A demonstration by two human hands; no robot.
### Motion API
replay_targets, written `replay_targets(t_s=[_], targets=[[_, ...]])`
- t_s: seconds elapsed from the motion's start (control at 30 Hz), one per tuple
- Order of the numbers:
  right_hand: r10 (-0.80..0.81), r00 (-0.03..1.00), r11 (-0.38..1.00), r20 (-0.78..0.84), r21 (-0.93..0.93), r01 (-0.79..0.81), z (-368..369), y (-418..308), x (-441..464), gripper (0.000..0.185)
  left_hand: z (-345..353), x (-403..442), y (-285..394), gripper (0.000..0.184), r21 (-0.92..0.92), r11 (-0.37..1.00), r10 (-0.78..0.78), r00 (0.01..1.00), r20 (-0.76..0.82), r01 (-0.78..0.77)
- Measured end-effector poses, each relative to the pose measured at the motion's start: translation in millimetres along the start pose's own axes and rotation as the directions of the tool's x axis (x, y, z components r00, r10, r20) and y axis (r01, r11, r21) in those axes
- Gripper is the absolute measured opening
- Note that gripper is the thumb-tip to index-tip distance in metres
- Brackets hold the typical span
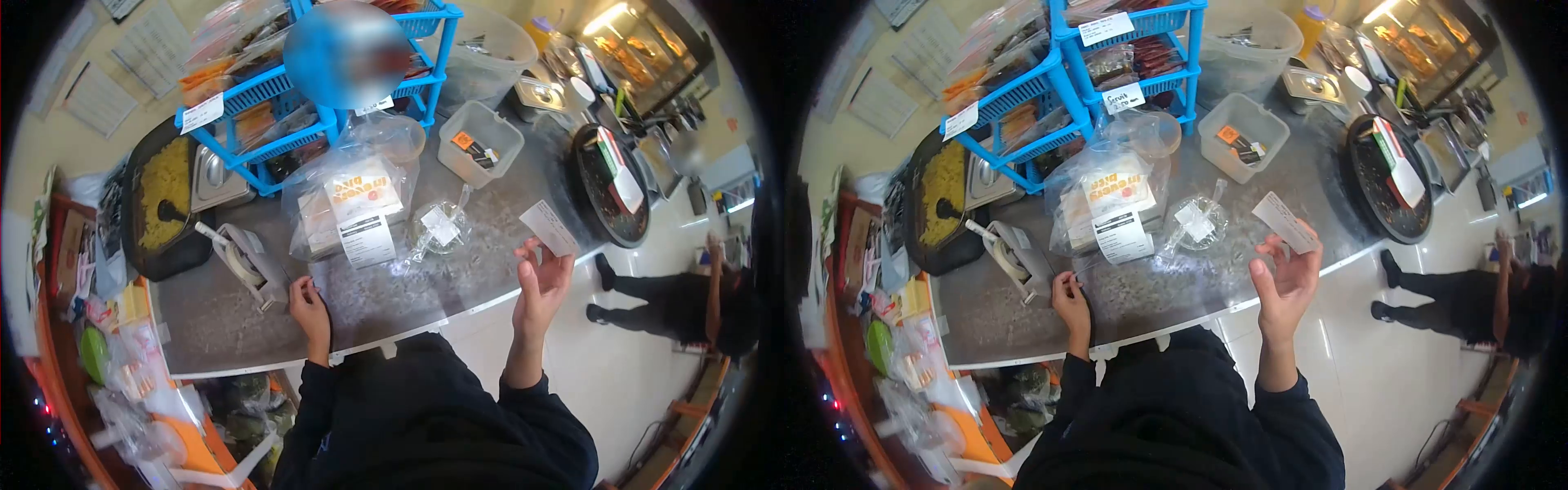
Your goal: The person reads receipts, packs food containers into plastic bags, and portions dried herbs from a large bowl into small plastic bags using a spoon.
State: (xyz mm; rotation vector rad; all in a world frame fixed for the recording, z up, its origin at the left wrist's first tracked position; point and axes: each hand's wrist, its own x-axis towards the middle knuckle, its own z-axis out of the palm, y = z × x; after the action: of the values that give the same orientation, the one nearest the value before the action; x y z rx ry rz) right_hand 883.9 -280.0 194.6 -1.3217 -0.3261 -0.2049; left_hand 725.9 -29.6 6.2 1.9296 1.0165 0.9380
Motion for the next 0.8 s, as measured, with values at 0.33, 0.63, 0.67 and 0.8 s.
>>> replay_targets(t_s=[0.33, 0.63, 0.67, 0.8], targets=[[0.011, 0.999, 0.999, -0.039, 0.034, -0.009, -33, -7, -11, 0.053, -77, 41, -61, 0.011, -0.006, 0.999, -0.028, 0.949, 0.315, 0.032], [0.036, 0.997, 0.998, -0.062, 0.044, -0.033, -18, -9, -24, 0.053, -71, 55, -36, 0.011, 0.322, 0.870, 0.320, 0.925, 0.205, -0.372], [0.026, 0.999, 0.999, -0.044, 0.028, -0.025, -15, -8, -25, 0.053, -68, 52, -34, 0.011, 0.336, 0.870, 0.333, 0.932, 0.141, -0.362], [-0.009, 1.000, 1.000, -0.023, 0.021, 0.010, 1, -11, -28, 0.054, -64, 51, 19, 0.012, 0.199, 0.937, 0.264, 0.955, 0.133, -0.286]])
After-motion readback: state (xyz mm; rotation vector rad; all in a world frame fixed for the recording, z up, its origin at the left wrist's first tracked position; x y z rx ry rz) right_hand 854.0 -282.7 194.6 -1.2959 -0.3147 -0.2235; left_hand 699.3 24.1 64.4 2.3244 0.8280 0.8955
